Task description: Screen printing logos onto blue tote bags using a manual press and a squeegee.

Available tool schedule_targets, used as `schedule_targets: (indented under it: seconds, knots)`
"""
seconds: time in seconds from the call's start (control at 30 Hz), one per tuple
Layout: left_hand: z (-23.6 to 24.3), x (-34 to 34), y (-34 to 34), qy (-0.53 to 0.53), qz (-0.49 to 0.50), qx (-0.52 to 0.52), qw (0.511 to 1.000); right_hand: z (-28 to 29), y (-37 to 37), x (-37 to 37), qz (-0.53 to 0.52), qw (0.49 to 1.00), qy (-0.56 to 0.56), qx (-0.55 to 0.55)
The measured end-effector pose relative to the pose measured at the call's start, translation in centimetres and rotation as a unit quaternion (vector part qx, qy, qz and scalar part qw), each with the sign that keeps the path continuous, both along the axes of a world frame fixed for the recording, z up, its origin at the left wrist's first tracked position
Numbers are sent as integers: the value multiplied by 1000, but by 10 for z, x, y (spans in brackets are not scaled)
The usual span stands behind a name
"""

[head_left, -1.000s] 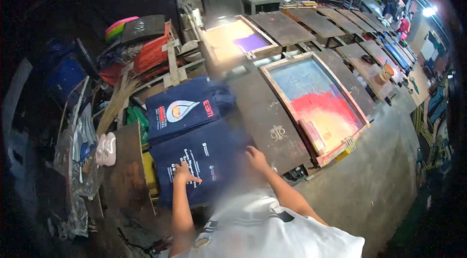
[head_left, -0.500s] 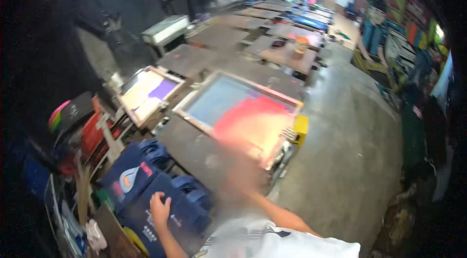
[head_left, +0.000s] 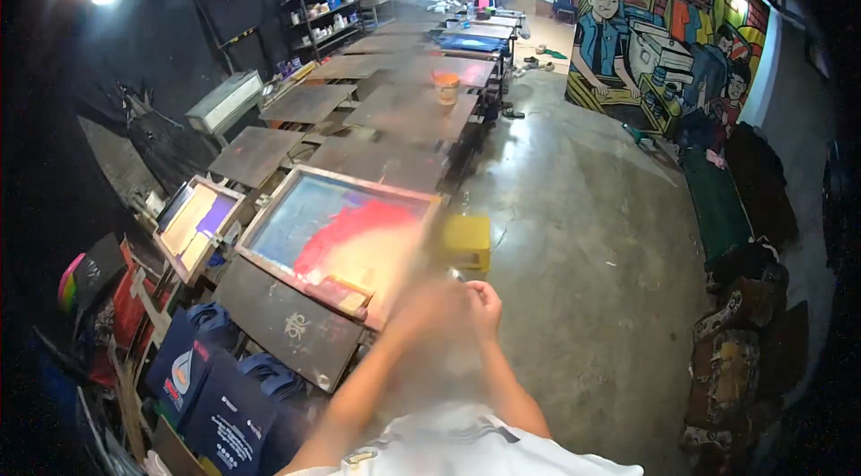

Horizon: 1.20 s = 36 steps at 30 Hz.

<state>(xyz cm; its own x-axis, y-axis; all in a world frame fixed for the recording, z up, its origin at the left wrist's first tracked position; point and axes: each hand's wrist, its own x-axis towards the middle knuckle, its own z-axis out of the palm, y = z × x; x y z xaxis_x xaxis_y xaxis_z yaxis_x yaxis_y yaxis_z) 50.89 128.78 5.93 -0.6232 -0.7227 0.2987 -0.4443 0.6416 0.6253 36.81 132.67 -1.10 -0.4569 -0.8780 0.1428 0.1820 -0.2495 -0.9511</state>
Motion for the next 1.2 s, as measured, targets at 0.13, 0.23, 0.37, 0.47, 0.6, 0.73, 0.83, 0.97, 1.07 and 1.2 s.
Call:
schedule_targets:
  seconds: [0.13,0.23,0.37,0.47,0.6,0.73,0.83,0.97,1.07,1.2]
  knots:
    - [-15,-114,21,141,-23,105,984,8,8,-87,-20,999,-41,-13]
    - [-39,-167,29,226,-32,142,963,2,15,-148,-37,998,-47,-7]
    - [-33,-231,38,197,-17,197,960,-8,25,-197,-89,994,-67,-7]
    - [-63,-257,25,229,-40,193,953,-16,16,-224,-97,995,-15,-11]
    - [-104,-266,2,250,-73,255,931,-8,-13,-231,-56,998,-26,10]
    - [-92,-322,-21,295,-99,365,877,-26,-52,-270,-58,998,-10,14]
    - [-71,-351,-66,325,-90,279,899,3,-101,-279,-102,980,106,131]
    - [-65,-386,-152,300,-31,385,872,19,-181,-317,-27,988,112,98]
    - [-85,-442,-237,89,173,-40,980,18,-244,-350,-2,959,284,-3]
    - [-41,-466,-341,534,-33,422,732,42,-303,-370,75,971,224,-24]
